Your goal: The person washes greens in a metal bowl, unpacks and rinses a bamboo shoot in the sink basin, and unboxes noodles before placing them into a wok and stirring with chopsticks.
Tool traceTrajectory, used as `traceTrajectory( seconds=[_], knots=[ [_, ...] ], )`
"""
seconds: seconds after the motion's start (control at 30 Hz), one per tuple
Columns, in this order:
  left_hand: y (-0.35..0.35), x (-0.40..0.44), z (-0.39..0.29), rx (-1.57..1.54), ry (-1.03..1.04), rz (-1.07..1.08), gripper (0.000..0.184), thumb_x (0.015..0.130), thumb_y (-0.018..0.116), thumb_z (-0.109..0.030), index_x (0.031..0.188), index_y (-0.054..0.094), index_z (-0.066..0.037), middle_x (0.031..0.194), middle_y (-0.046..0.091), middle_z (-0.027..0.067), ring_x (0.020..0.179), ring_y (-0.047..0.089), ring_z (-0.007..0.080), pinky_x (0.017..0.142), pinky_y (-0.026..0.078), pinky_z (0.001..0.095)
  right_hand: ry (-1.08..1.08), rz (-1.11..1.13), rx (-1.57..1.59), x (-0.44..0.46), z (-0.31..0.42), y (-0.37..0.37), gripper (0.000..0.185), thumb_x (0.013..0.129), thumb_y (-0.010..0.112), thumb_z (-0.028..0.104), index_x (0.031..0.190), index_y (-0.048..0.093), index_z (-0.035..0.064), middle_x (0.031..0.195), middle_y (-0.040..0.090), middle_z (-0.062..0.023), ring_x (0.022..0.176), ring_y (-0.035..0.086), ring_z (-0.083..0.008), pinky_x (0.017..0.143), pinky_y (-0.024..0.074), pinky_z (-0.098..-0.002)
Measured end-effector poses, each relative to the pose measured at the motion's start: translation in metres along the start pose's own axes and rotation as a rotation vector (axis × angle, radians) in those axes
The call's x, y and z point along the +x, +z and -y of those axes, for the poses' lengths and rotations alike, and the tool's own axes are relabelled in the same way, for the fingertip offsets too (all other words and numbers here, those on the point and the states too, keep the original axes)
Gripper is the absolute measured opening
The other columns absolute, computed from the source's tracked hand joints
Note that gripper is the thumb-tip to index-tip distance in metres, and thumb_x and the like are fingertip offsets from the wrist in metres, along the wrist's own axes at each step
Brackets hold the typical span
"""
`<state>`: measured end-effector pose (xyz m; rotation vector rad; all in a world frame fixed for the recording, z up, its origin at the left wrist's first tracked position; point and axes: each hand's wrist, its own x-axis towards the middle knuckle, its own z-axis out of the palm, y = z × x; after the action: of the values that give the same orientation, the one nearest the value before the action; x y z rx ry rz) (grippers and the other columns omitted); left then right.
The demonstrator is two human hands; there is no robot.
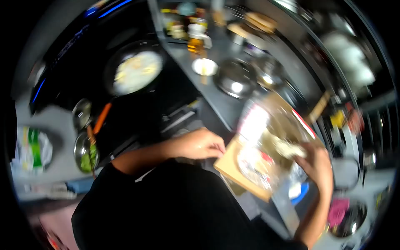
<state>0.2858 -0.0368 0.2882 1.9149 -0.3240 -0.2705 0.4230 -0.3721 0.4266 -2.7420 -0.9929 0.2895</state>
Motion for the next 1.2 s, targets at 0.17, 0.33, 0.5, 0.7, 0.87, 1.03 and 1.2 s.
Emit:
traceTrajectory(
  seconds=[0.17, 0.33, 0.5, 0.7, 0.87, 1.03, 1.2],
  knots=[
    [-0.081, -0.079, -0.028, 0.155, -0.087, -0.164, 0.029, 0.086, 0.076, -0.023, 0.099, 0.071, 0.002, 0.092, 0.075, 0.0174, 0.086, 0.074, 0.0237, 0.077, 0.057, 0.0328, -0.180, -0.080, 0.324, 0.071, 0.052, -0.045, 0.035, 0.076, 0.079, 0.003, 0.107, 0.066, -0.0061, 0.086, 0.069, -0.0072, 0.080, 0.065, -0.0111, 0.070, 0.0522, -0.0274],
    [-0.216, -0.168, -0.036, 0.376, -0.256, -0.474, 0.049, 0.073, 0.082, -0.037, 0.101, 0.074, 0.002, 0.093, 0.074, 0.0180, 0.085, 0.072, 0.0302, 0.078, 0.056, 0.0356, -0.403, 0.053, 0.336, 0.192, 0.215, -0.083, 0.033, 0.083, 0.076, 0.013, 0.110, 0.066, -0.0040, 0.087, 0.069, -0.0036, 0.082, 0.063, -0.0074, 0.071, 0.0517, -0.0247],
    [-0.315, -0.207, 0.006, 0.878, -0.336, -0.783, 0.093, 0.066, 0.084, -0.052, 0.132, 0.057, 0.007, 0.127, 0.062, 0.0292, 0.121, 0.060, 0.0377, 0.104, 0.047, 0.0389, -0.701, 0.166, 0.252, 0.323, 0.346, -0.018, 0.035, 0.087, 0.075, 0.024, 0.113, 0.068, 0.0008, 0.091, 0.069, -0.0031, 0.081, 0.062, -0.0079, 0.069, 0.0499, -0.0235],
    [-0.375, -0.185, 0.140, 0.703, -0.270, -0.659, 0.096, 0.069, 0.085, -0.048, 0.142, 0.047, 0.002, 0.136, 0.056, 0.0273, 0.128, 0.055, 0.0369, 0.107, 0.045, 0.0388, -0.939, 0.271, 0.328, 0.440, 0.434, 0.153, 0.039, 0.085, 0.080, 0.019, 0.120, 0.067, 0.0088, 0.104, 0.073, -0.0071, 0.095, 0.066, -0.0136, 0.088, 0.0514, -0.0311],
    [-0.385, -0.187, 0.153, 0.463, -0.469, -0.526, 0.062, 0.079, 0.078, -0.041, 0.120, 0.062, 0.003, 0.112, 0.068, 0.0246, 0.107, 0.065, 0.0368, 0.093, 0.049, 0.0435, -1.010, 0.239, 0.220, 0.460, 0.450, 0.182, 0.046, 0.084, 0.079, 0.025, 0.125, 0.063, 0.0094, 0.112, 0.069, -0.0148, 0.103, 0.066, -0.0282, 0.089, 0.0513, -0.0366],
    [-0.383, -0.172, 0.175, 0.618, -0.456, -0.560, 0.053, 0.083, 0.073, -0.035, 0.111, 0.062, 0.008, 0.109, 0.067, 0.0269, 0.107, 0.065, 0.0386, 0.092, 0.050, 0.0447, -1.259, -0.027, 0.063, 0.474, 0.455, 0.199, 0.057, 0.085, 0.076, 0.029, 0.130, 0.056, 0.0010, 0.117, 0.066, -0.0222, 0.109, 0.063, -0.0401, 0.092, 0.0508, -0.0445],
    [-0.388, -0.164, 0.165, 0.728, -0.485, -0.611, 0.049, 0.082, 0.074, -0.033, 0.110, 0.066, 0.006, 0.103, 0.069, 0.0277, 0.102, 0.066, 0.0419, 0.089, 0.051, 0.0475, -1.215, 0.159, -0.080, 0.488, 0.457, 0.203, 0.045, 0.087, 0.072, 0.030, 0.113, 0.063, -0.0054, 0.104, 0.068, -0.0260, 0.103, 0.065, -0.0412, 0.092, 0.0516, -0.0466]
  ],
)
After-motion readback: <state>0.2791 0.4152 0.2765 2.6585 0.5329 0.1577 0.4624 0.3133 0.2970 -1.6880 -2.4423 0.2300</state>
